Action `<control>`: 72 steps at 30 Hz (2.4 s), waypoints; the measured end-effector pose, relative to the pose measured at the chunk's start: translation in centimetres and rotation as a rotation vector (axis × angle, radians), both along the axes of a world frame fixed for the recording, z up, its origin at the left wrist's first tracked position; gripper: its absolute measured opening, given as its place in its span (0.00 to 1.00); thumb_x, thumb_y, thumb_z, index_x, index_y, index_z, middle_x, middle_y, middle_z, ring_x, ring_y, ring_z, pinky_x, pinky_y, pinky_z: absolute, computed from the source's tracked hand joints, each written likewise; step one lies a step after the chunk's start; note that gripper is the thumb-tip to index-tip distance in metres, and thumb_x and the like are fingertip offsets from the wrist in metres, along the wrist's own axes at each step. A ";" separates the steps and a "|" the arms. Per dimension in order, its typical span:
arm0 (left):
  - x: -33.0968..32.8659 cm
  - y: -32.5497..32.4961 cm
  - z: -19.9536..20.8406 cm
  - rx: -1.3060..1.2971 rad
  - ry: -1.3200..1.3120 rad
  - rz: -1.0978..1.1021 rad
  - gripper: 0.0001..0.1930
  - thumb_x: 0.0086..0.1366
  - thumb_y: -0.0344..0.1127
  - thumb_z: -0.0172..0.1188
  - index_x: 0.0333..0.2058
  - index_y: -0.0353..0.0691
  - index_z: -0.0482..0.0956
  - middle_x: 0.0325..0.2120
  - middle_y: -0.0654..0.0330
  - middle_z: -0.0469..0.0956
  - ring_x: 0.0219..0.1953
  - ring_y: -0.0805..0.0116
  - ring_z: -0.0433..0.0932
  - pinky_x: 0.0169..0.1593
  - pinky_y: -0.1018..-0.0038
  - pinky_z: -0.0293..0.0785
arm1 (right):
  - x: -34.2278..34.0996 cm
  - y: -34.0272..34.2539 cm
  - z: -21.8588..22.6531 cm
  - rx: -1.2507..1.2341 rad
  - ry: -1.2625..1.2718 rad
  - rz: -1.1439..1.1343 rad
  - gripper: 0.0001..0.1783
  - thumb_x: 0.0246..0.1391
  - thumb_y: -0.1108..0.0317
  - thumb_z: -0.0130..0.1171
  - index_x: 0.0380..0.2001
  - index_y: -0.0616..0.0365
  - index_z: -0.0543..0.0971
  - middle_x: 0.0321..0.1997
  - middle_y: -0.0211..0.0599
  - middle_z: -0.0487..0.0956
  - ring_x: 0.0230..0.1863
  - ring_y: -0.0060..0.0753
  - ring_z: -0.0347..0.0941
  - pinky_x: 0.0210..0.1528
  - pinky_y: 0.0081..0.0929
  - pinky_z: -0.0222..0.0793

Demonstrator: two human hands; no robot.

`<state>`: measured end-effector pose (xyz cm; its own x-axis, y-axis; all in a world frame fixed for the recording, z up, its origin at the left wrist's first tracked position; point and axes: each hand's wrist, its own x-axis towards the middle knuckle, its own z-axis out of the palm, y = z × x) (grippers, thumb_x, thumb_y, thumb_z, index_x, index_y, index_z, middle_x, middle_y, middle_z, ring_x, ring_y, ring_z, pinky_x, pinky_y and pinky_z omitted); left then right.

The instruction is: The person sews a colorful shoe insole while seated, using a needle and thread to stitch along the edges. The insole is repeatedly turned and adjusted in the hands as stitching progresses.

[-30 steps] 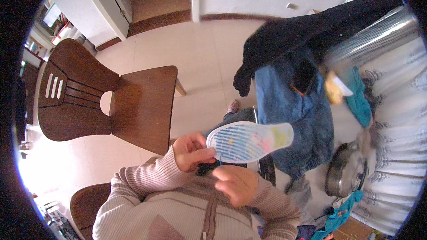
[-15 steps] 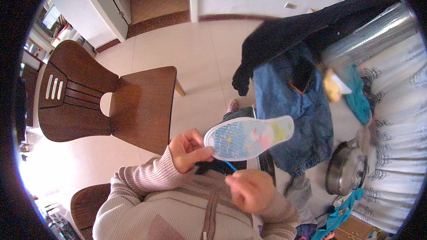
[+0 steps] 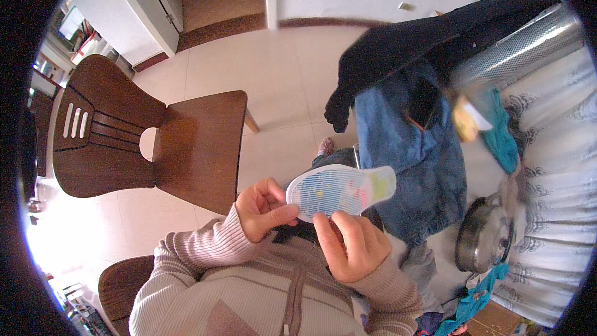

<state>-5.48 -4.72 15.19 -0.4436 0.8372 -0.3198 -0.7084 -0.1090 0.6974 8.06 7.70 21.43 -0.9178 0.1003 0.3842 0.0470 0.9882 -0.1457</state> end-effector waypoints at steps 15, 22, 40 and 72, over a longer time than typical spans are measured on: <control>0.2 0.2 -0.2 0.000 0.003 0.009 0.11 0.54 0.25 0.63 0.30 0.32 0.68 0.28 0.54 0.77 0.30 0.72 0.78 0.37 0.76 0.78 | -0.2 0.0 -0.2 0.027 -0.003 0.036 0.20 0.34 0.80 0.58 0.36 0.56 0.78 0.30 0.32 0.66 0.24 0.29 0.66 0.22 0.24 0.64; 0.1 0.1 -0.2 -0.015 0.024 -0.013 0.11 0.53 0.25 0.63 0.30 0.33 0.68 0.28 0.56 0.77 0.30 0.73 0.78 0.37 0.77 0.78 | -0.2 0.1 -0.1 0.023 -0.017 0.048 0.19 0.34 0.80 0.58 0.36 0.57 0.78 0.30 0.32 0.66 0.23 0.28 0.65 0.21 0.23 0.63; 0.2 0.2 -0.1 -0.035 0.044 0.002 0.11 0.53 0.25 0.63 0.30 0.33 0.67 0.27 0.58 0.76 0.29 0.74 0.78 0.36 0.79 0.78 | -0.3 0.2 -0.3 0.053 -0.004 0.062 0.17 0.34 0.79 0.57 0.34 0.59 0.78 0.29 0.33 0.65 0.20 0.28 0.63 0.19 0.22 0.61; 0.0 0.8 -2.9 -0.215 0.561 -0.019 0.12 0.51 0.33 0.65 0.32 0.35 0.74 0.21 0.64 0.76 0.23 0.76 0.72 0.35 0.78 0.71 | -1.9 3.2 -5.4 -0.659 -0.168 0.072 0.07 0.39 0.76 0.60 0.27 0.58 0.78 0.26 0.34 0.70 0.27 0.31 0.71 0.25 0.25 0.67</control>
